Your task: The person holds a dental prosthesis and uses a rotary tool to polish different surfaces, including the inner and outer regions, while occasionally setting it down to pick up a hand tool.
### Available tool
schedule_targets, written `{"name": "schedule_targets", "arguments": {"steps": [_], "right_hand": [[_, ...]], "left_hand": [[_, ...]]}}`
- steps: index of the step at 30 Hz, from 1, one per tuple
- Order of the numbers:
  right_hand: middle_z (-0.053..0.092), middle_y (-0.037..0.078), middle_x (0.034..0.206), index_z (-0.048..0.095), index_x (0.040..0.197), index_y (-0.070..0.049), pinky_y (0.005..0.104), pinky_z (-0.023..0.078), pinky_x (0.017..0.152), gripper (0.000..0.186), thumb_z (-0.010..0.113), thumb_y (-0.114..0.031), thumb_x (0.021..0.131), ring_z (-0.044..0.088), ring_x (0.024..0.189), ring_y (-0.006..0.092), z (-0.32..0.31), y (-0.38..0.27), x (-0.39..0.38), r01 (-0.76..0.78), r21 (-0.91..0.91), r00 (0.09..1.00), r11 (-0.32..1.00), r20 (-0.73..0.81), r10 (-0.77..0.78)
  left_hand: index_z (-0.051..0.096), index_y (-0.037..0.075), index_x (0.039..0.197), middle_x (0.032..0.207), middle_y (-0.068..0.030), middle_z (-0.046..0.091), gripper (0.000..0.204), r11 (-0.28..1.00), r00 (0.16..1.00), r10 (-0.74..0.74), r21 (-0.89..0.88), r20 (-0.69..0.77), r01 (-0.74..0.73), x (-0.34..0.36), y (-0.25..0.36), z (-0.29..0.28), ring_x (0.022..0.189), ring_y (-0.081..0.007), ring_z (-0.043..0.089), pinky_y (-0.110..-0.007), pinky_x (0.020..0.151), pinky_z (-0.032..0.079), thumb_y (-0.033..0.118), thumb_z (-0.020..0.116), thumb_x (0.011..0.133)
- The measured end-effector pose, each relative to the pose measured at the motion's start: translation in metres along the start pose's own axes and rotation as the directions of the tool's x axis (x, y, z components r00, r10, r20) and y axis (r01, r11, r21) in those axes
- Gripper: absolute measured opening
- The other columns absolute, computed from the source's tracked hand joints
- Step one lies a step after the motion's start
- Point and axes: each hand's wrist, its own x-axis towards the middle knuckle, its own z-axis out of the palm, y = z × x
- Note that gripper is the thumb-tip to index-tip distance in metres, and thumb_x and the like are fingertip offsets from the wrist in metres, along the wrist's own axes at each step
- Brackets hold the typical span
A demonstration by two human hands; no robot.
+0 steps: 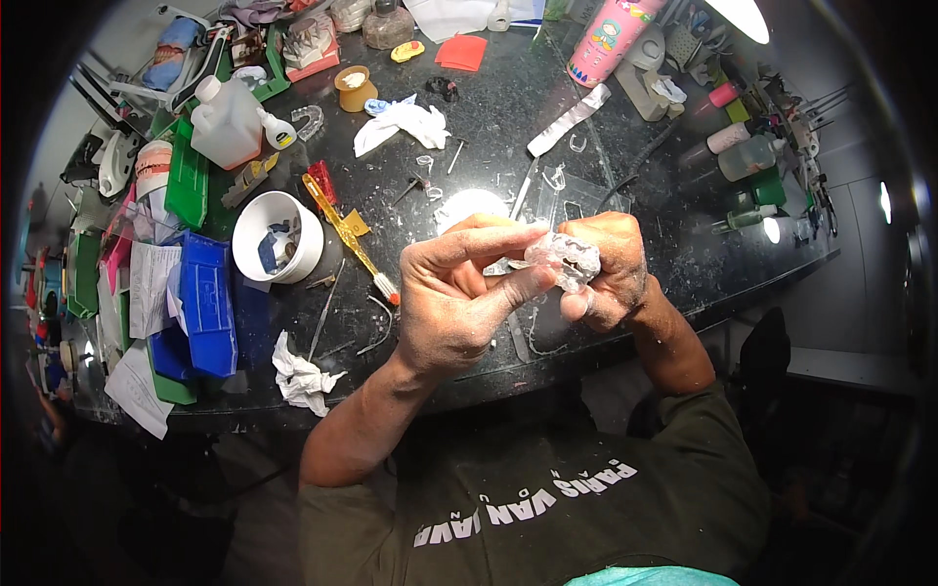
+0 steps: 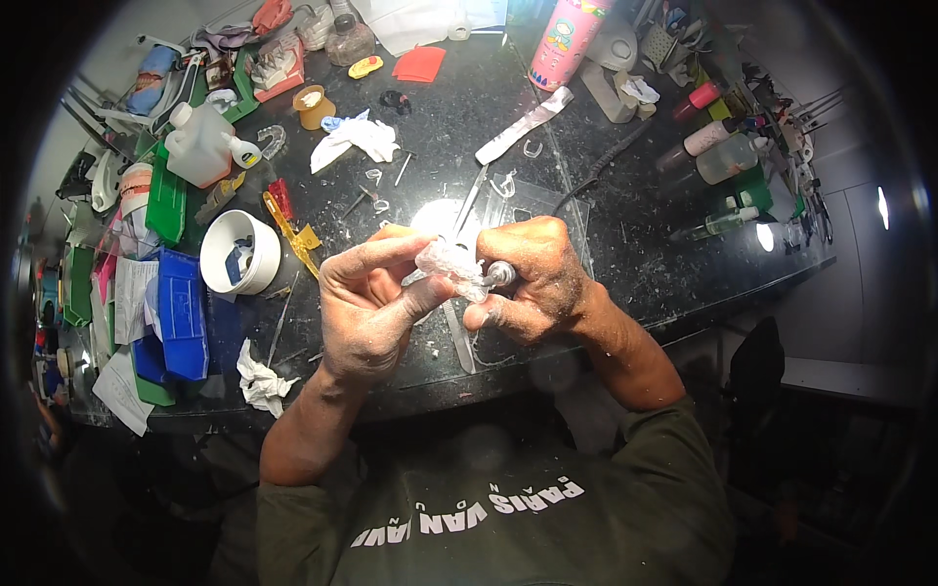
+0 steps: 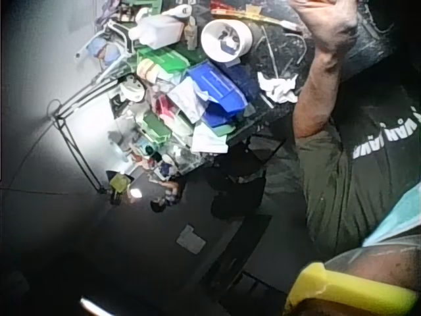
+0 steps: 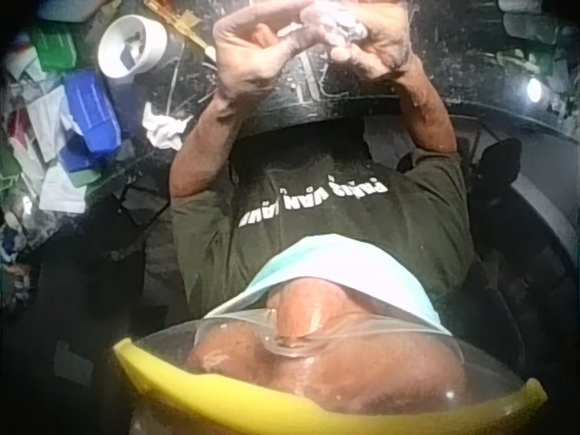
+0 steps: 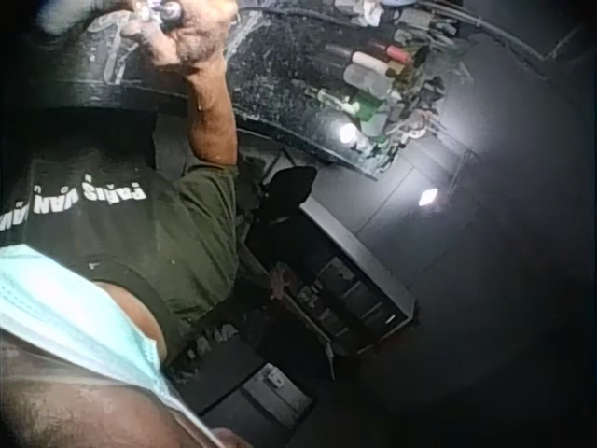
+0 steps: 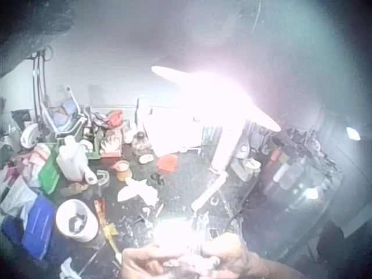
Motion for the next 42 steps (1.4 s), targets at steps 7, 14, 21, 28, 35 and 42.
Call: {"name": "schedule_targets", "arguments": {"steps": [7,14,21,28,35,42], "right_hand": [[0.043,0.006,0.054,0.049,0.065,-0.005,0.034,0.035,0.045,0.053,0.076,-0.049,0.079,0.046,0.044,0.022,-0.002,0.003,-0.002,0.014,-0.037,1.0,0.999,-0.003,-0.015],[0.042,0.006,0.053,0.047,0.064,-0.006,0.0334,0.034,0.043,0.049,0.076,-0.042,0.079,0.045,0.043,0.0219,0.002,0.008,-0.006,0.007,-0.017,1.0,1.0,-0.024,-0.007],[0.044,0.006,0.054,0.05,0.066,-0.006,0.0335,0.036,0.045,0.057,0.078,-0.054,0.075,0.046,0.045,0.0212,-0.004,-0.002,0.0,-0.027,-0.072,1.0,0.997,0.006,0.027],[0.045,0.006,0.056,0.052,0.067,-0.005,0.0337,0.036,0.046,0.061,0.077,-0.06,0.075,0.048,0.047,0.0217,-0.003,0.0,-0.001,-0.049,-0.038,0.997,0.998,0.052,0.051],[0.044,0.006,0.054,0.05,0.065,-0.006,0.0333,0.036,0.045,0.054,0.078,-0.051,0.077,0.047,0.045,0.0213,-0.001,0.004,-0.005,-0.016,0.006,1.0,1.0,0.001,0.016],[0.044,0.006,0.053,0.05,0.064,-0.006,0.0332,0.035,0.044,0.052,0.078,-0.048,0.079,0.046,0.043,0.0209,0.001,0.003,-0.004,-0.016,0.031,0.999,0.999,-0.035,0.017]], "left_hand": [[0.067,-0.005,0.11,0.108,-0.0122,0.063,0.032,1.0,1.0,0.006,-0.005,-0.011,-0.006,-0.001,-0.002,0.0,0.105,-0.0216,0.065,-0.033,0.093,0.059,-0.015,0.071,0.08],[0.067,-0.004,0.112,0.107,-0.0113,0.062,0.032,0.999,0.999,-0.016,-0.032,-0.03,0.015,-0.001,-0.003,0.002,0.104,-0.0211,0.065,-0.032,0.092,0.059,-0.013,0.071,0.081],[0.067,-0.004,0.114,0.107,-0.0124,0.063,0.034,0.997,1.0,-0.026,-0.066,-0.012,0.025,-0.003,-0.004,0.001,0.104,-0.021,0.065,-0.033,0.094,0.056,-0.014,0.07,0.082],[0.067,-0.003,0.114,0.108,-0.0127,0.063,0.034,0.997,1.0,-0.021,-0.074,0.021,0.023,-0.002,-0.005,0.0,0.105,-0.0213,0.065,-0.033,0.095,0.055,-0.014,0.069,0.082],[0.066,-0.005,0.113,0.107,-0.0123,0.063,0.032,0.996,0.999,-0.048,-0.075,-0.005,0.047,-0.002,-0.005,0.0,0.105,-0.0213,0.065,-0.032,0.094,0.056,-0.011,0.071,0.082],[0.059,-0.004,0.123,0.109,-0.0182,0.066,0.039,0.994,0.999,-0.053,-0.091,0.001,0.053,-0.006,-0.009,-0.003,0.103,-0.0256,0.068,-0.038,0.091,0.058,-0.011,0.067,0.085]]}}
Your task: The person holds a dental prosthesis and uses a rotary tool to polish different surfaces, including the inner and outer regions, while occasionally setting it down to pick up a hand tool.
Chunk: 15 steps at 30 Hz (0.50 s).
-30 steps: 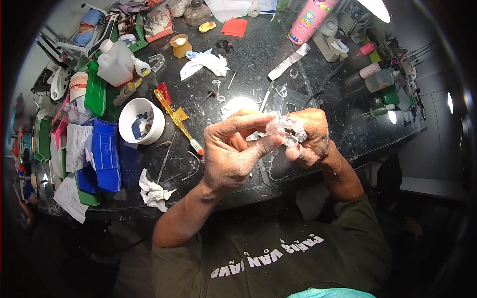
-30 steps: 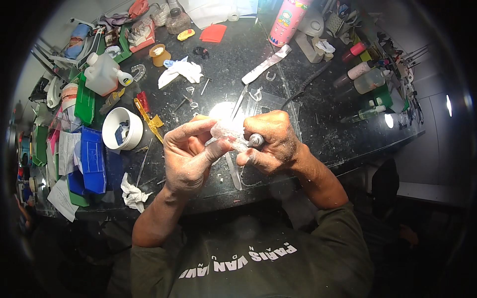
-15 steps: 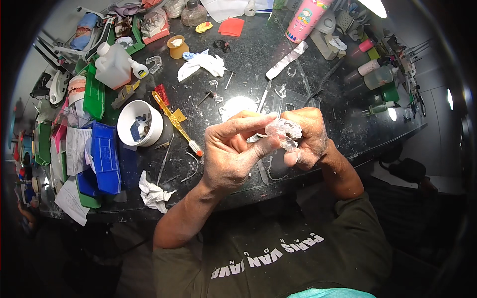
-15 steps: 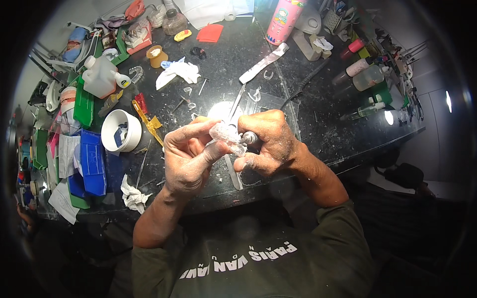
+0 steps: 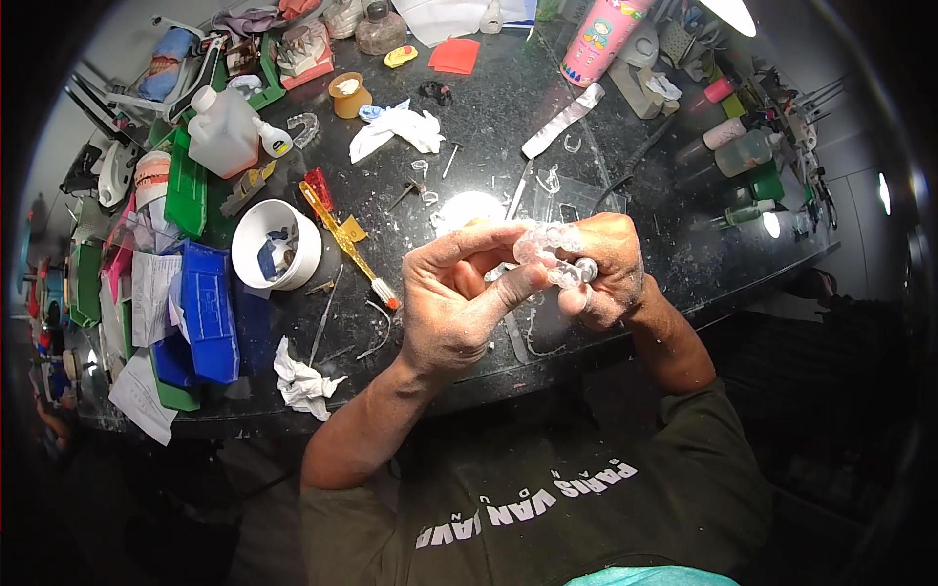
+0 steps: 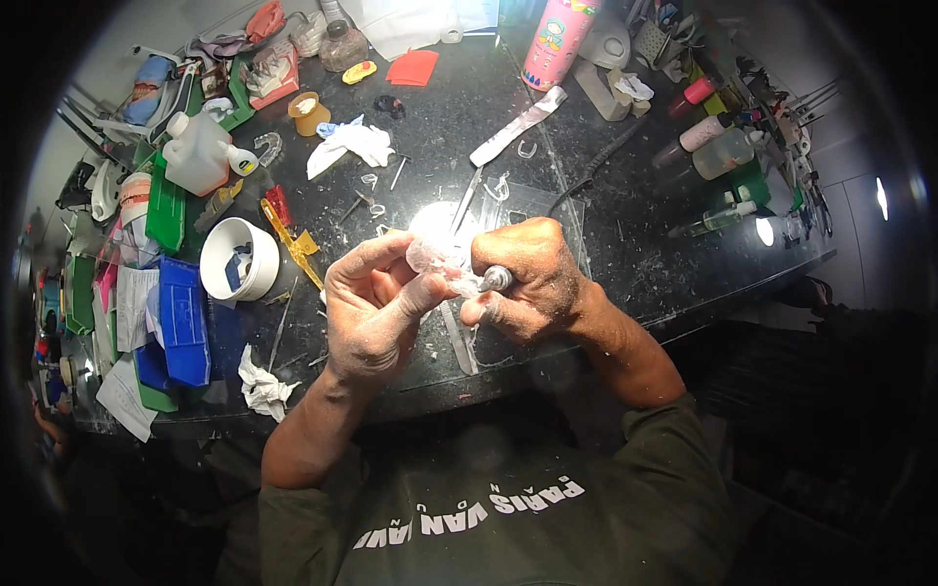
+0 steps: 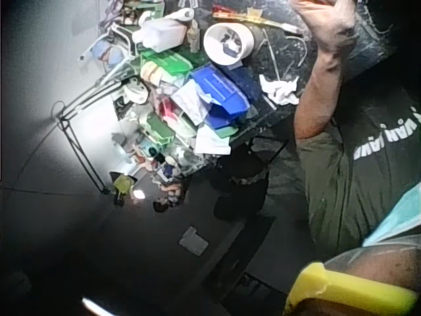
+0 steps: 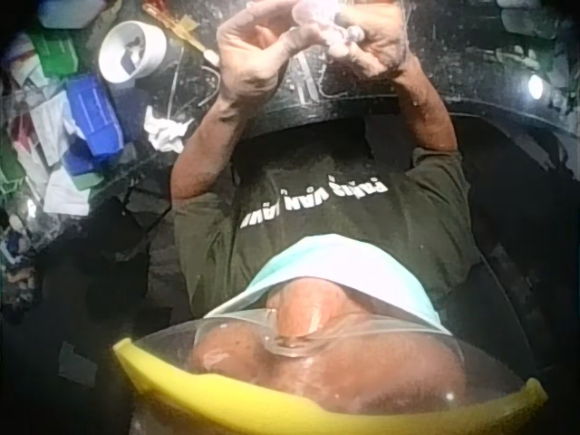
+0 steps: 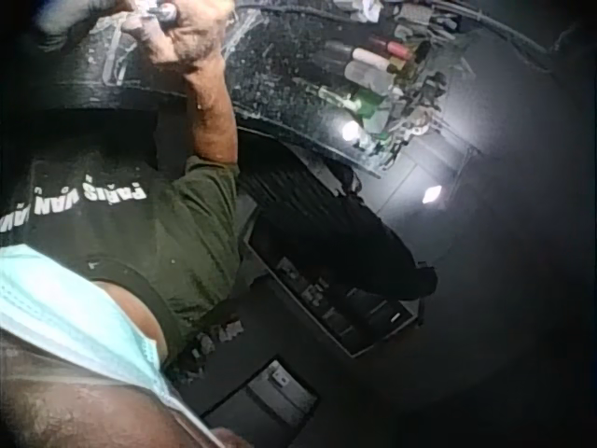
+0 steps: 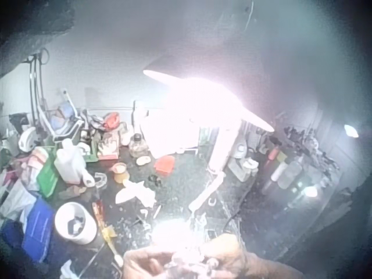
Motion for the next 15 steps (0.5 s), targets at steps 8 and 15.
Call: {"name": "schedule_targets", "arguments": {"steps": [8,15], "right_hand": [[0.047,0.005,0.055,0.05,0.065,-0.006,0.031,0.038,0.045,0.057,0.071,-0.057,0.083,0.049,0.044,0.0186,0.001,0.0,0.004,0.051,-0.191,0.997,0.98,-0.049,-0.061],[0.044,0.007,0.053,0.049,0.065,-0.007,0.0338,0.039,0.045,0.055,0.074,-0.053,0.082,0.048,0.044,0.0225,0.001,-0.01,0.007,-0.009,-0.153,1.0,0.988,-0.018,0.006]], "left_hand": [[0.059,-0.005,0.119,0.109,-0.0145,0.066,0.033,0.987,0.989,-0.111,-0.13,-0.102,0.098,0.002,0.001,0.009,0.1,-0.0202,0.068,-0.032,0.089,0.058,-0.008,0.067,0.088],[0.057,-0.004,0.121,0.109,-0.0141,0.066,0.034,0.981,0.986,-0.12,-0.167,-0.113,0.101,0.001,-0.001,0.007,0.099,-0.0205,0.068,-0.033,0.089,0.058,-0.008,0.066,0.088]]}}
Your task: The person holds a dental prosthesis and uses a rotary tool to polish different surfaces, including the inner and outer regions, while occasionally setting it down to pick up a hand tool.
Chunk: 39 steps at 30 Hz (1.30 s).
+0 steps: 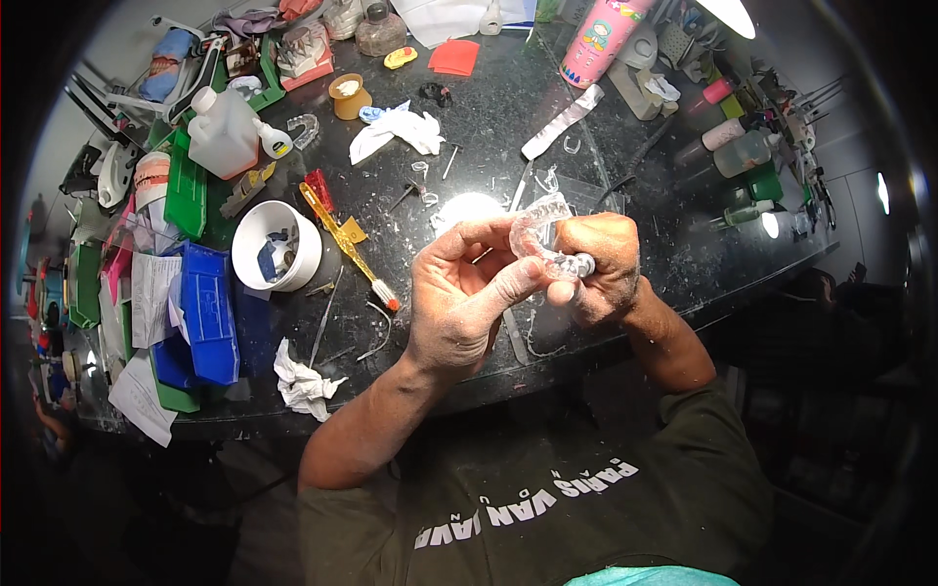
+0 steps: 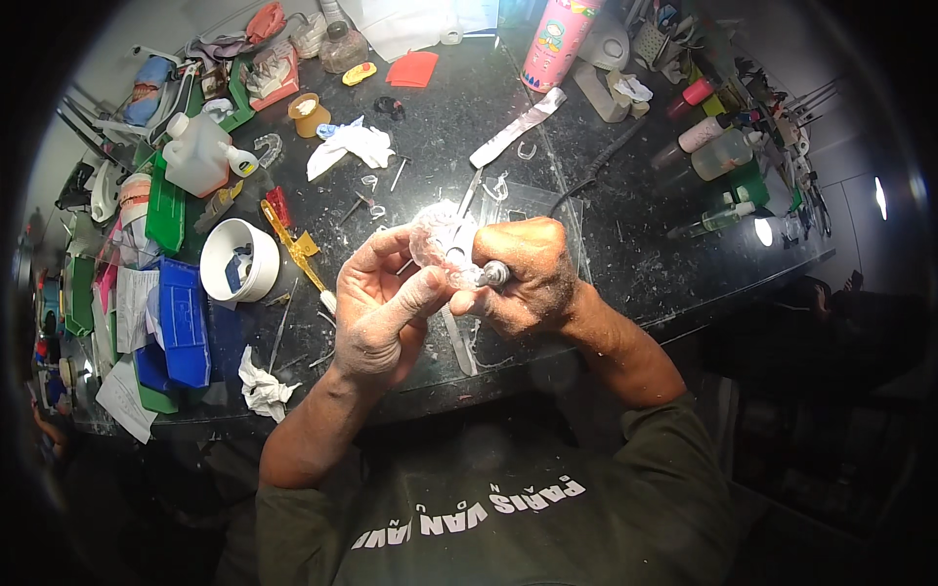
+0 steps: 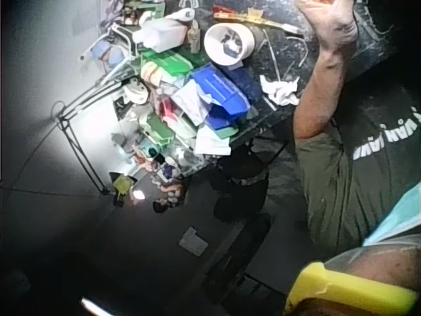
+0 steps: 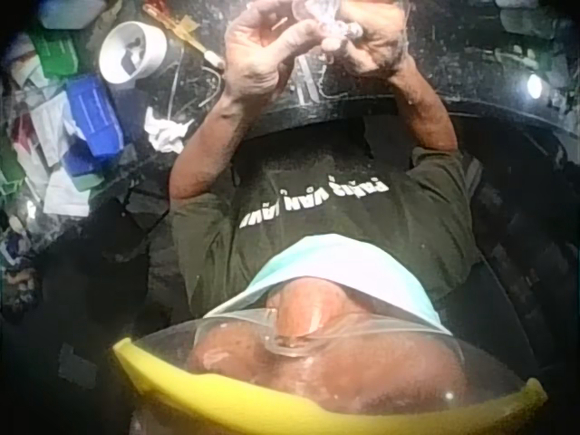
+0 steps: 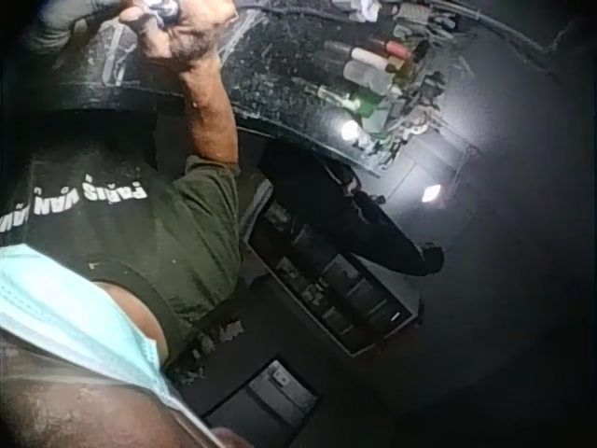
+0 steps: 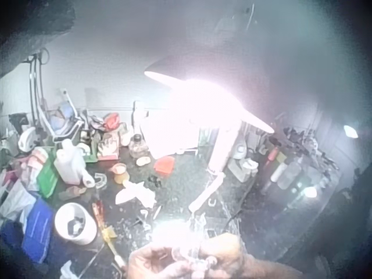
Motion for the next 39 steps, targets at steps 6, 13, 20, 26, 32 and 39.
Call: {"name": "schedule_targets", "arguments": {"steps": [6,13,20,26,32,39], "right_hand": [[0.044,0.007,0.052,0.049,0.064,-0.007,0.0334,0.038,0.044,0.054,0.076,-0.051,0.082,0.048,0.044,0.0223,0.001,0.004,0.0,0.048,-0.007,0.999,0.999,-0.008,-0.048],[0.044,0.005,0.052,0.05,0.066,-0.007,0.0337,0.036,0.045,0.058,0.08,-0.056,0.073,0.047,0.044,0.0204,0.001,0.013,-0.007,-0.004,0.031,0.999,1.0,-0.032,0.005],[0.044,0.007,0.056,0.052,0.071,-0.005,0.0334,0.038,0.049,0.066,0.078,-0.065,0.07,0.047,0.049,0.0207,-0.011,0.004,-0.001,-0.061,0.057,0.986,0.996,0.157,0.052],[0.047,0.009,0.059,0.053,0.072,-0.003,0.0354,0.041,0.051,0.067,0.075,-0.067,0.072,0.05,0.05,0.025,-0.01,0.0,0.002,-0.051,0.074,0.982,0.996,0.183,0.036],[0.047,0.009,0.058,0.056,0.072,-0.004,0.0351,0.041,0.05,0.063,0.076,-0.063,0.073,0.05,0.049,0.0266,-0.004,0.008,-0.006,-0.05,0.127,0.988,0.991,0.154,0.03],[0.047,0.008,0.057,0.056,0.069,-0.005,0.0348,0.039,0.048,0.055,0.079,-0.054,0.075,0.048,0.048,0.0254,-0.006,0.008,-0.006,-0.031,0.146,0.989,0.989,0.148,0.009]], "left_hand": [[0.059,-0.003,0.122,0.109,-0.0145,0.067,0.035,1.0,1.0,0.015,-0.015,0.015,-0.015,0.001,0.0,0.001,0.1,-0.0214,0.068,-0.034,0.088,0.059,-0.008,0.066,0.088],[0.06,-0.005,0.121,0.108,-0.0193,0.067,0.034,0.994,0.996,0.026,0.104,0.087,-0.035,0.002,0.002,-0.007,0.1,-0.0245,0.068,-0.037,0.089,0.058,-0.008,0.065,0.088],[0.064,-0.005,0.116,0.103,-0.017,0.07,0.033,0.977,0.996,0.017,0.21,0.084,-0.034,0.002,0.007,-0.004,0.096,-0.0216,0.069,-0.034,0.086,0.058,-0.009,0.071,0.084],[0.068,-0.004,0.11,0.102,-0.0145,0.07,0.027,0.986,0.995,-0.013,0.168,0.098,-0.003,0.002,0.007,-0.005,0.098,-0.0199,0.069,-0.031,0.088,0.057,-0.007,0.073,0.083],[0.069,-0.003,0.109,0.101,-0.0131,0.069,0.026,0.989,0.995,0.001,0.149,0.103,-0.016,0.002,0.006,-0.006,0.097,-0.0192,0.068,-0.031,0.088,0.056,-0.007,0.073,0.083],[0.069,-0.003,0.107,0.101,-0.0129,0.069,0.024,0.986,0.994,0.023,0.16,0.103,-0.04,0.003,0.005,-0.006,0.097,-0.0193,0.068,-0.031,0.089,0.056,-0.007,0.073,0.083]]}}
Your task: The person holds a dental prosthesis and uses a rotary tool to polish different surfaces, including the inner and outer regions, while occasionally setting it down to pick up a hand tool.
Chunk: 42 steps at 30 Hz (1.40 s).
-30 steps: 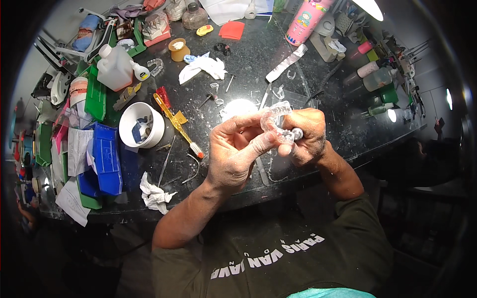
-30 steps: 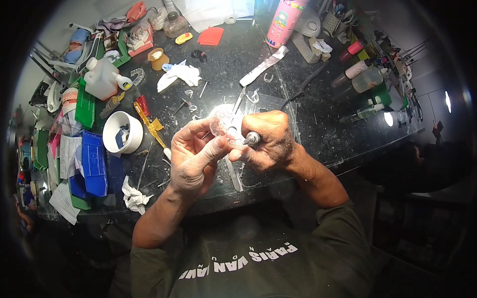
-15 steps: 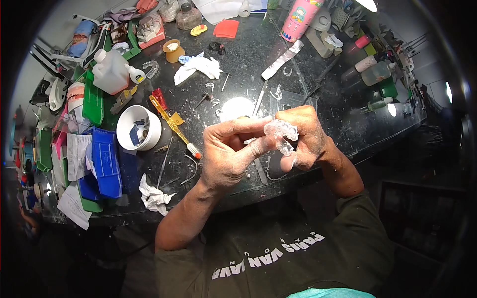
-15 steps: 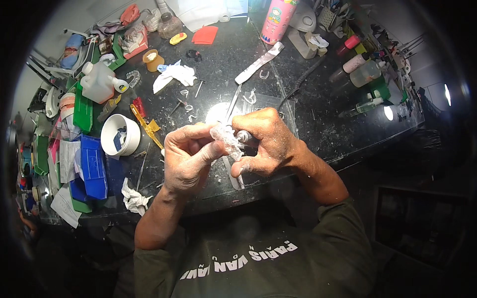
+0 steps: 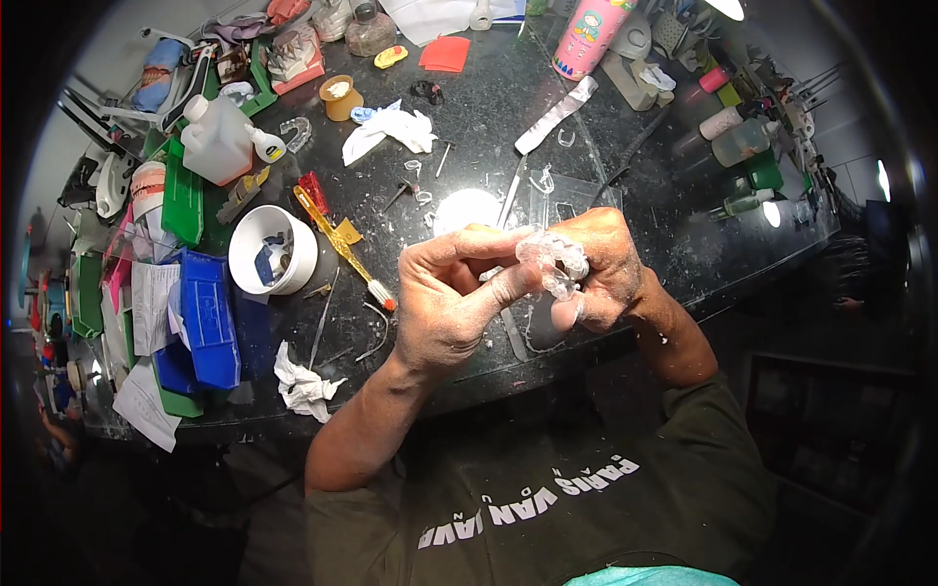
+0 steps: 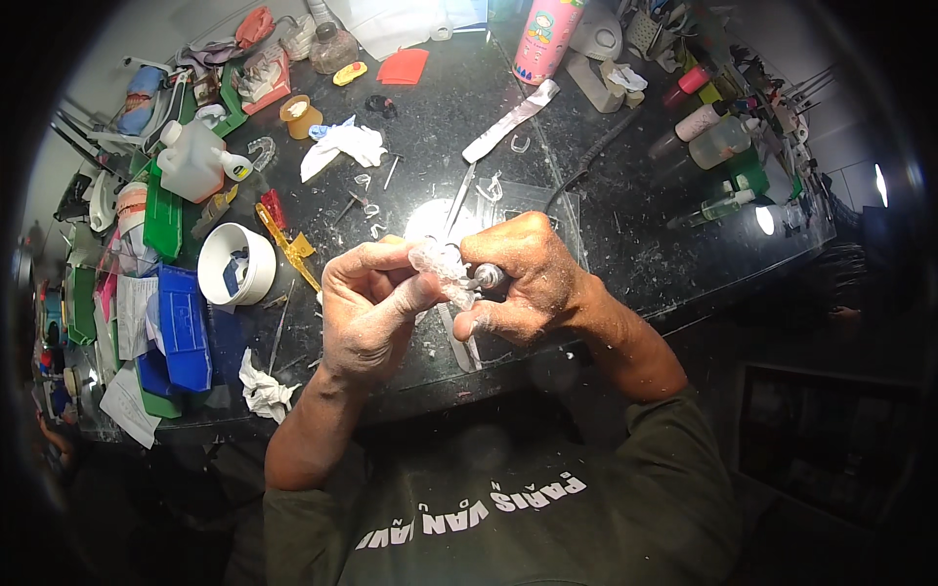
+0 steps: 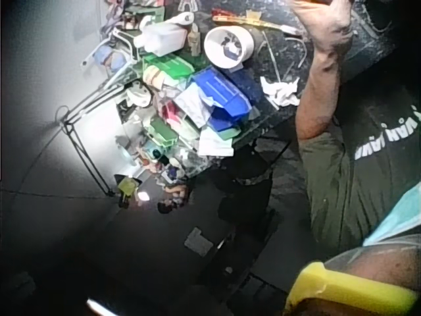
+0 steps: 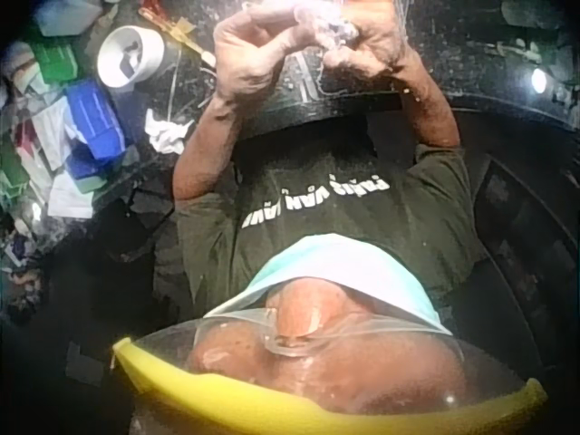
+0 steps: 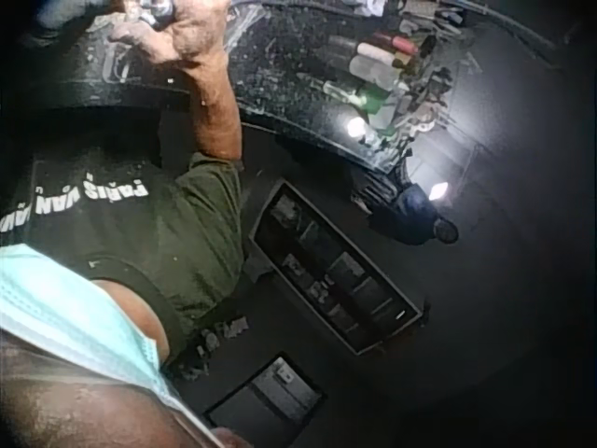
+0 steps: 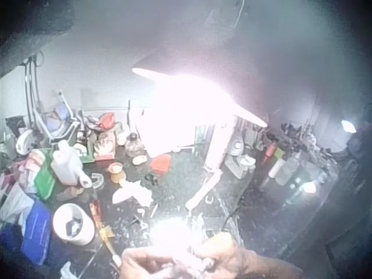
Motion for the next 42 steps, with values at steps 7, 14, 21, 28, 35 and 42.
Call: {"name": "schedule_targets", "arguments": {"steps": [7,14,21,28,35,42], "right_hand": [[0.045,0.008,0.057,0.054,0.067,-0.005,0.0347,0.038,0.047,0.052,0.082,-0.049,0.074,0.046,0.047,0.0244,0.001,0.002,-0.004,0.0,0.012,1.0,1.0,-0.028,0.001],[0.045,0.006,0.057,0.052,0.069,-0.005,0.0336,0.038,0.047,0.065,0.081,-0.063,0.067,0.047,0.047,0.0216,0.003,0.008,0.002,0.073,-0.083,0.99,0.994,-0.118,-0.082],[0.049,0.007,0.06,0.057,0.076,-0.003,0.0333,0.041,0.049,0.071,0.078,-0.07,0.065,0.052,0.049,0.0223,0.002,0.003,0.01,0.056,-0.215,0.991,0.975,-0.111,-0.081],[0.052,0.009,0.063,0.06,0.08,-0.002,0.0338,0.043,0.05,0.066,0.078,-0.064,0.068,0.056,0.052,0.0239,0.005,0.002,0.011,0.042,-0.27,0.99,0.962,-0.12,-0.077],[0.051,0.009,0.063,0.06,0.079,-0.002,0.0336,0.043,0.05,0.06,0.076,-0.059,0.072,0.055,0.051,0.0248,0.007,0.008,0.007,0.048,-0.263,0.99,0.963,-0.112,-0.08],[0.053,0.008,0.062,0.061,0.08,-0.002,0.0326,0.044,0.05,0.056,0.077,-0.055,0.073,0.057,0.051,0.0242,0.008,0.003,0.011,0.087,-0.217,0.99,0.972,-0.093,-0.109]], "left_hand": [[0.067,-0.003,0.109,0.102,-0.0141,0.07,0.026,0.999,1.0,-0.005,-0.041,-0.009,0.004,0.0,0.001,0.002,0.096,-0.0194,0.069,-0.031,0.087,0.059,-0.007,0.073,0.083],[0.061,-0.004,0.117,0.105,-0.019,0.069,0.025,0.993,0.992,-0.11,-0.054,-0.064,0.106,-0.002,-0.002,0.005,0.095,-0.0244,0.07,-0.039,0.084,0.061,-0.003,0.062,0.092],[0.065,-0.002,0.11,0.103,-0.019,0.069,0.017,0.955,0.964,-0.251,-0.187,-0.086,0.232,-0.006,0.0,0.004,0.093,-0.0254,0.071,-0.038,0.08,0.063,0.0,0.06,0.093],[0.066,-0.003,0.106,0.097,-0.0191,0.07,0.014,0.97,0.969,-0.21,-0.152,-0.134,0.189,-0.007,-0.002,0.007,0.087,-0.0263,0.072,-0.04,0.077,0.063,0.0,0.06,0.093],[0.066,-0.004,0.104,0.092,-0.0199,0.069,0.013,0.97,0.976,-0.193,-0.166,-0.101,0.175,-0.007,-0.007,0.002,0.081,-0.0256,0.071,-0.04,0.073,0.062,-0.002,0.06,0.093],[0.067,-0.004,0.105,0.092,-0.0201,0.069,0.014,0.969,0.976,-0.196,-0.169,-0.093,0.179,-0.007,-0.007,0.002,0.081,-0.0256,0.071,-0.04,0.072,0.061,-0.003,0.06,0.093]]}}
